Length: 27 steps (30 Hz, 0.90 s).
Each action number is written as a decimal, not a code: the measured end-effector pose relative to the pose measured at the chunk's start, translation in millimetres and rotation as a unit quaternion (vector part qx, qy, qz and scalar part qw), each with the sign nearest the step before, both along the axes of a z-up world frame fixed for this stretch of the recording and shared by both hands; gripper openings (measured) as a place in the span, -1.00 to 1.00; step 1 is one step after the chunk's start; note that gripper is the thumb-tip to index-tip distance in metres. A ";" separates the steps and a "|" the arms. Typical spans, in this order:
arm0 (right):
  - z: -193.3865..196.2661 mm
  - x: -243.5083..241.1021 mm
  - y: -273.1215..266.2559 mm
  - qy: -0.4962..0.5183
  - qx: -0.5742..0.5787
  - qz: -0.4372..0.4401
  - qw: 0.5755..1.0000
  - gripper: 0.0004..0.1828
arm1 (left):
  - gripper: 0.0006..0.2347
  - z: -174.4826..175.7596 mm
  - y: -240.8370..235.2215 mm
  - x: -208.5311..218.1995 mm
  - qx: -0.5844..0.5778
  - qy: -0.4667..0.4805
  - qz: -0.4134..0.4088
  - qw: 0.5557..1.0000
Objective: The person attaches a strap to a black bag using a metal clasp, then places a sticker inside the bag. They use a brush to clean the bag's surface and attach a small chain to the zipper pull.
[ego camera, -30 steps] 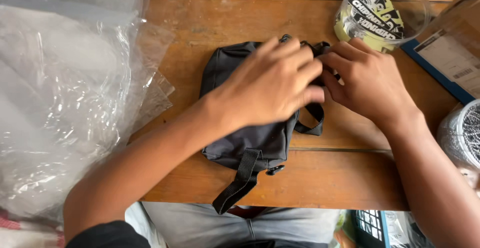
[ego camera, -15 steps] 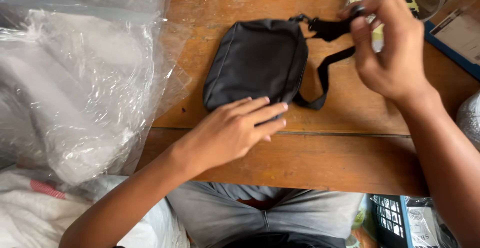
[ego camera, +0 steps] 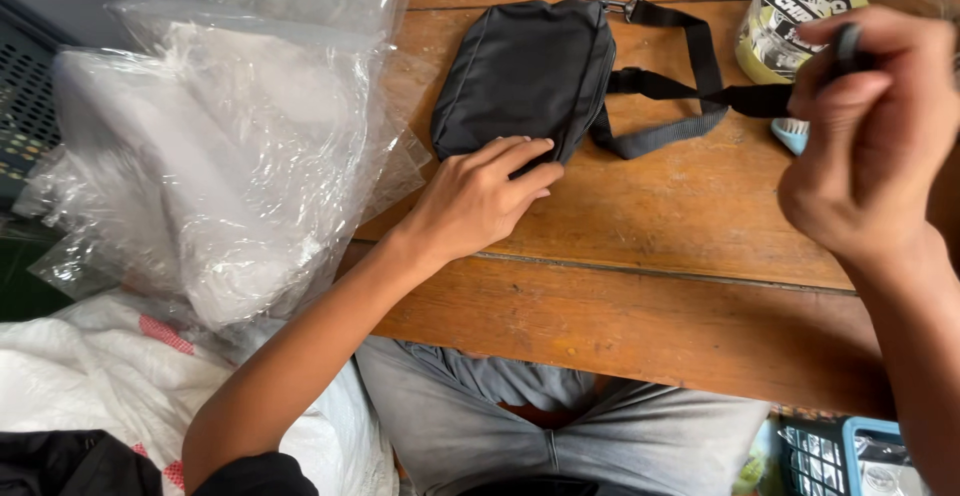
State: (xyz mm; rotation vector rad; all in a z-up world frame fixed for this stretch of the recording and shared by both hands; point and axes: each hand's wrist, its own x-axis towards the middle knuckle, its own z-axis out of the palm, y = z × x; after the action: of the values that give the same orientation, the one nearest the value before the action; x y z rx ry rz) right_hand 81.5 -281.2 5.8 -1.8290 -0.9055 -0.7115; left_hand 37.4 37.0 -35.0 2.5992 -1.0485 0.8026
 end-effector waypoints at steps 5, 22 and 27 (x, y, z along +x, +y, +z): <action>-4.5 9.0 15.9 0.002 -0.186 0.013 0.982 -0.73 | -0.87 4.0 -1.5 -2.3 -0.036 -0.010 -0.047 0.998; -38.2 8.7 50.1 0.078 -0.303 -0.022 0.949 -0.72 | -0.85 14.9 -32.9 30.2 -0.132 0.005 -0.126 0.983; -43.8 12.0 50.6 0.093 -0.302 -0.038 0.948 -0.70 | -0.81 5.8 -41.4 38.2 -0.152 -0.020 -0.127 0.980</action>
State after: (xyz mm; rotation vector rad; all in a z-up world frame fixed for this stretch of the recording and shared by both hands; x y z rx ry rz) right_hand 93.5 -230.5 -38.0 -2.4331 -1.0001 -0.3055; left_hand 75.6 -4.4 -29.2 2.1534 -1.1389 0.8759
